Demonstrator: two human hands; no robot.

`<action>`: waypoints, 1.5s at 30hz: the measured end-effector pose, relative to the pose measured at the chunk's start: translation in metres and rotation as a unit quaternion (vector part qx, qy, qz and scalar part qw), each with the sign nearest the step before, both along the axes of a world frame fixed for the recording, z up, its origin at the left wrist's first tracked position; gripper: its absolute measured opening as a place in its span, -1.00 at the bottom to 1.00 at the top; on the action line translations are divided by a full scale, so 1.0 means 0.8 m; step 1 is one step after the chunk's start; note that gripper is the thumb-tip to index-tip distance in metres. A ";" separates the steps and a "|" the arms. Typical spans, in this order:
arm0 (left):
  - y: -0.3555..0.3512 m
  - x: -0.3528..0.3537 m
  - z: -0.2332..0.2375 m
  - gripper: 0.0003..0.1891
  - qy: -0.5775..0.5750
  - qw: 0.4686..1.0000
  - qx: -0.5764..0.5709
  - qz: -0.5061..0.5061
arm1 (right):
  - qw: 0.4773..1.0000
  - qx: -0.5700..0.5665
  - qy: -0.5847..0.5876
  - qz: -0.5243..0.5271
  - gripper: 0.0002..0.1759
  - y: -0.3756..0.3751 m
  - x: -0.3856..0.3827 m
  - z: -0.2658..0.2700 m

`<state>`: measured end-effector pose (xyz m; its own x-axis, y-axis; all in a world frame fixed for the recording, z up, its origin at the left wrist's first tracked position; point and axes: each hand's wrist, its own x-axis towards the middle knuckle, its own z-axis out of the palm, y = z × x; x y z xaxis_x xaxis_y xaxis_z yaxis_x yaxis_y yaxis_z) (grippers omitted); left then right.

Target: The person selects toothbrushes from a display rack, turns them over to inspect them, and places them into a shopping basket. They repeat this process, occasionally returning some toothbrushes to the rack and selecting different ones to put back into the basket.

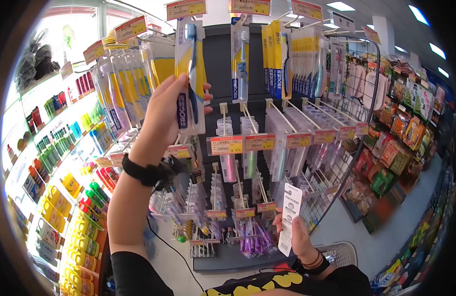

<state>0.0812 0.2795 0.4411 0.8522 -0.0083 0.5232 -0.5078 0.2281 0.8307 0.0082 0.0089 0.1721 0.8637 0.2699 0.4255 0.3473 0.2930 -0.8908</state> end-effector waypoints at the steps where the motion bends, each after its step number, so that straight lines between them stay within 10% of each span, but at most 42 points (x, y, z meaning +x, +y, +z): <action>1: 0.000 0.004 0.005 -0.73 -0.009 1.000 0.006 0.009 | 1.000 0.000 0.002 -0.003 -0.32 -0.003 -0.002 -0.002; 10: 0.005 0.040 0.009 -0.70 -0.014 1.000 0.001 0.018 | 0.998 0.060 0.036 0.007 -0.36 -0.018 -0.005 -0.008; 18: 0.025 0.081 -0.003 -0.71 -0.052 0.998 0.022 -0.018 | 0.920 -0.149 -0.225 -0.283 -0.68 -0.017 0.038 0.099; 45: 0.018 0.058 -0.003 -0.68 -0.045 0.998 0.013 0.048 | 0.954 0.012 -0.223 -0.202 -0.78 0.012 0.052 0.173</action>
